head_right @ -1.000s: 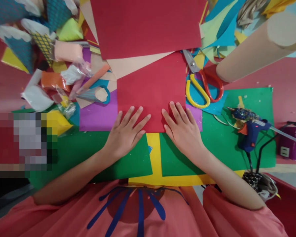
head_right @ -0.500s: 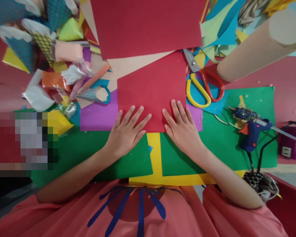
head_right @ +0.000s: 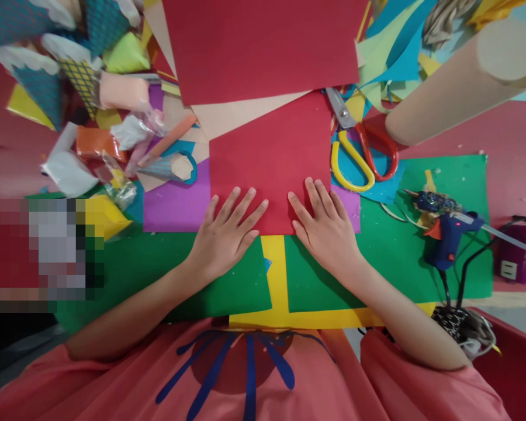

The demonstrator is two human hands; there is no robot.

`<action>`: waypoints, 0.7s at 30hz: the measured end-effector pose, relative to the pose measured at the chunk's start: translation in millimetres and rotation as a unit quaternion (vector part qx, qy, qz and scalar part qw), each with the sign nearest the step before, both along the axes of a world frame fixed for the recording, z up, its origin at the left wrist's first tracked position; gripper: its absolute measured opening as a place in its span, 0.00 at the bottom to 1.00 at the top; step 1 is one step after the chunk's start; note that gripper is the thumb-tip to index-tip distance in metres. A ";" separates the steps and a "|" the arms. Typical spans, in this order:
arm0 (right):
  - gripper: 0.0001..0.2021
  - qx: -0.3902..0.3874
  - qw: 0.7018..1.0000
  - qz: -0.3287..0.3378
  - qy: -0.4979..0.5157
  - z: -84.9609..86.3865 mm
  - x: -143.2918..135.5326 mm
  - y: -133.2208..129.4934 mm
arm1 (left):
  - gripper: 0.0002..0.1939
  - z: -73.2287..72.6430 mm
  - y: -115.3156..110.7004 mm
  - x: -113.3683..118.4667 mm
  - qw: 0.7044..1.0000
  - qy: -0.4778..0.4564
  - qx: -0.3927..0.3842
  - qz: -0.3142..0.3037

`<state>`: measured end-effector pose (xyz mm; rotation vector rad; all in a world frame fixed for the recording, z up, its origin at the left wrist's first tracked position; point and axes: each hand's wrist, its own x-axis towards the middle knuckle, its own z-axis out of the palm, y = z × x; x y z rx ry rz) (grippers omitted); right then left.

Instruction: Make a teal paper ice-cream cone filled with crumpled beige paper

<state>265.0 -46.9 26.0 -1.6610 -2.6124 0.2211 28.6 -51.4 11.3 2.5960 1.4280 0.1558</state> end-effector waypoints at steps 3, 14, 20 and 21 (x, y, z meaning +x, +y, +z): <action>0.24 0.025 0.999 0.015 -0.014 8.2 0.3 -1.3 | 0.26 -0.2 0.5 0.2 1.000 0.005 0.002 0.003; 0.20 0.040 0.983 0.178 0.012 17.9 -23.0 -27.3 | 0.27 -1.5 -1.1 3.0 1.000 -0.002 0.002 0.012; 0.19 0.071 0.984 0.163 -0.015 22.0 -5.5 -31.9 | 0.26 1.2 0.5 0.8 1.000 0.010 -0.001 0.007; 0.19 0.076 0.984 0.160 -0.024 23.4 -1.2 -33.6 | 0.26 1.8 0.9 0.3 1.000 0.012 0.001 0.005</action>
